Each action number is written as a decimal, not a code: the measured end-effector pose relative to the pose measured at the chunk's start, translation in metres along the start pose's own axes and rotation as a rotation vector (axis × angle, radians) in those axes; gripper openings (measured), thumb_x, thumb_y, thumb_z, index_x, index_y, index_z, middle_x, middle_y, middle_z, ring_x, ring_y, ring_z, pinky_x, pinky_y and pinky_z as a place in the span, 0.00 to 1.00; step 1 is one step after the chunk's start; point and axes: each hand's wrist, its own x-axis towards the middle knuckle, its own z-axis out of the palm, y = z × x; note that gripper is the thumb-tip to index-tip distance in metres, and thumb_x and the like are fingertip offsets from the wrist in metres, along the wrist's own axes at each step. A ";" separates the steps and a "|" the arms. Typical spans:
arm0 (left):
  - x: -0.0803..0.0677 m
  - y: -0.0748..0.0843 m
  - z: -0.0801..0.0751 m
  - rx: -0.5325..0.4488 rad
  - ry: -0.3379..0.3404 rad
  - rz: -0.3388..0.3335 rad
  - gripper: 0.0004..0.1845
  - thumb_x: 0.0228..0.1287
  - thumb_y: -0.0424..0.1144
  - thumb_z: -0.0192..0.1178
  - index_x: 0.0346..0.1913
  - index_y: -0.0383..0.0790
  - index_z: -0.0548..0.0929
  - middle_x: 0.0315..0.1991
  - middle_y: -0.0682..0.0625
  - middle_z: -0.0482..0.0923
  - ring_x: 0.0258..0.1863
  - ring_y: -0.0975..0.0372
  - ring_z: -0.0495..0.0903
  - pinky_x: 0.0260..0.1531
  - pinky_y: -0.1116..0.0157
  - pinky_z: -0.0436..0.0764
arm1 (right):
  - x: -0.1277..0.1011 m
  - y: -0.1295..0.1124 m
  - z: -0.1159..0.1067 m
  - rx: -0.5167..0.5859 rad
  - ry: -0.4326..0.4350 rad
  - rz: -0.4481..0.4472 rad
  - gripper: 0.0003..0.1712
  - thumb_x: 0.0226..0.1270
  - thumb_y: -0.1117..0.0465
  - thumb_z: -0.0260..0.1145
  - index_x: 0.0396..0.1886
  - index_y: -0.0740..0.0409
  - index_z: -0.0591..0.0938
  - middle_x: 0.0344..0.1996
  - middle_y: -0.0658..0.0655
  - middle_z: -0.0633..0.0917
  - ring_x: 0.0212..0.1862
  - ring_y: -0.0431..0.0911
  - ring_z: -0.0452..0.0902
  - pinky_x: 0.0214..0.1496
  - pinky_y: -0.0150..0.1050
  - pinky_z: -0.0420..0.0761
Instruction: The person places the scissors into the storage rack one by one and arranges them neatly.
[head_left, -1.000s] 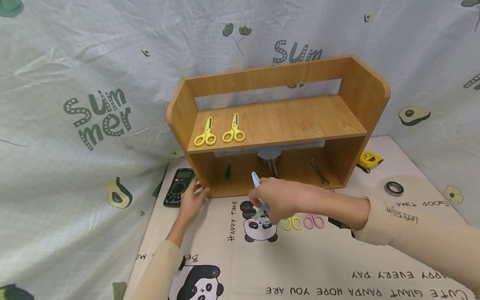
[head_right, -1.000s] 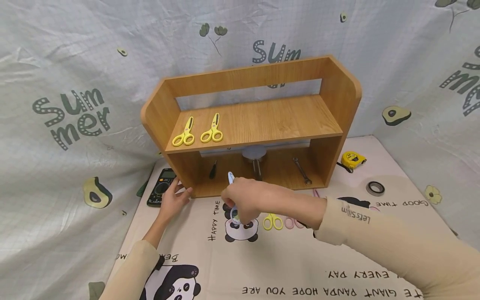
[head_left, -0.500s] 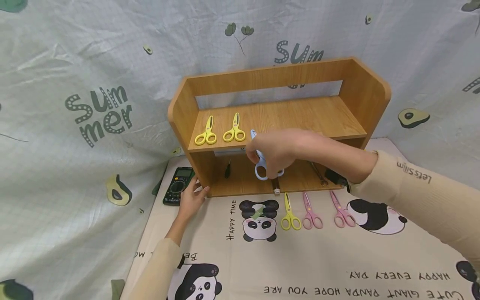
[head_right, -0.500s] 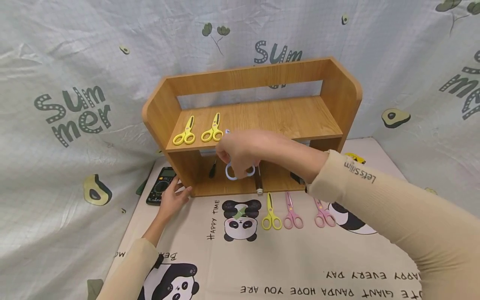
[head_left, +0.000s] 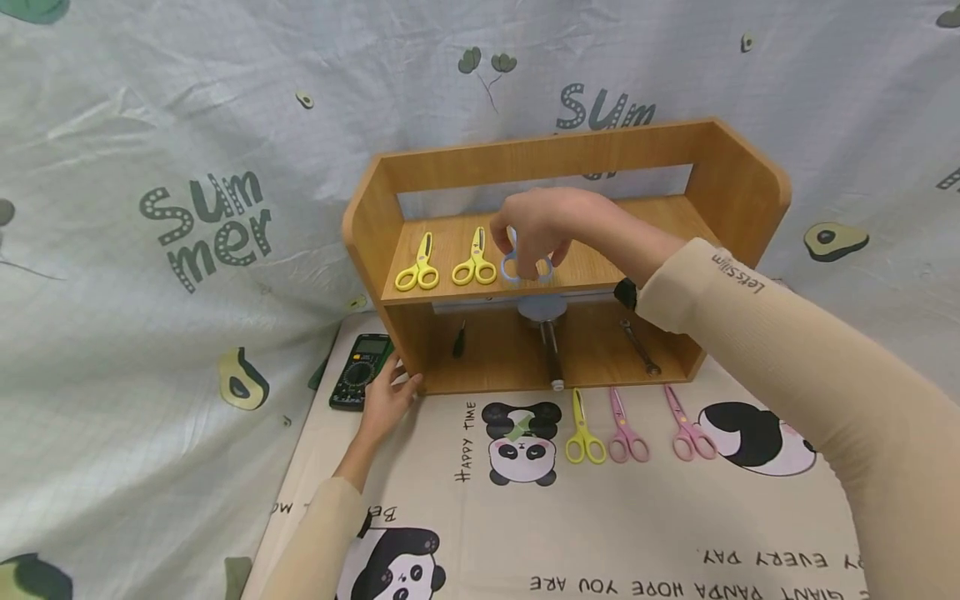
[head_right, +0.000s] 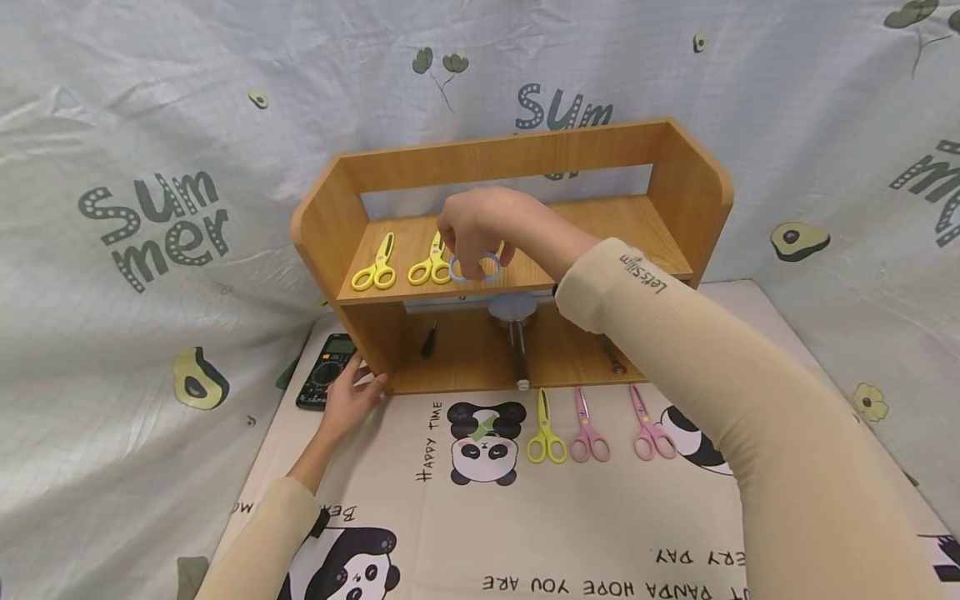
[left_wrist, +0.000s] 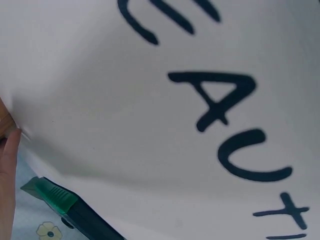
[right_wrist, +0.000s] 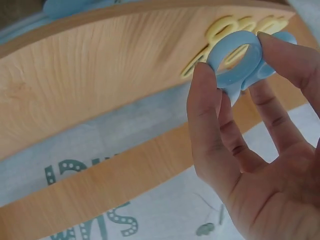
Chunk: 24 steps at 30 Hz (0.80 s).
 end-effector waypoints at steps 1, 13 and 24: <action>0.000 0.000 0.000 0.004 -0.001 0.001 0.38 0.74 0.35 0.64 0.82 0.51 0.61 0.71 0.30 0.72 0.59 0.38 0.84 0.47 0.49 0.91 | 0.003 0.001 -0.001 0.000 -0.002 0.006 0.24 0.56 0.68 0.67 0.55 0.52 0.79 0.52 0.54 0.74 0.31 0.41 0.69 0.43 0.40 0.90; -0.001 -0.002 0.000 -0.009 -0.006 0.007 0.38 0.74 0.35 0.64 0.82 0.50 0.61 0.73 0.31 0.71 0.60 0.38 0.84 0.47 0.49 0.91 | 0.037 0.008 0.000 0.035 -0.052 0.111 0.20 0.59 0.69 0.67 0.52 0.55 0.79 0.46 0.53 0.74 0.40 0.46 0.68 0.49 0.42 0.90; -0.001 -0.001 0.000 -0.014 -0.002 0.021 0.37 0.74 0.34 0.64 0.82 0.50 0.61 0.70 0.29 0.74 0.59 0.38 0.84 0.47 0.47 0.91 | 0.057 0.017 0.010 0.051 -0.071 0.148 0.17 0.57 0.71 0.66 0.46 0.55 0.77 0.42 0.54 0.75 0.36 0.45 0.68 0.48 0.42 0.89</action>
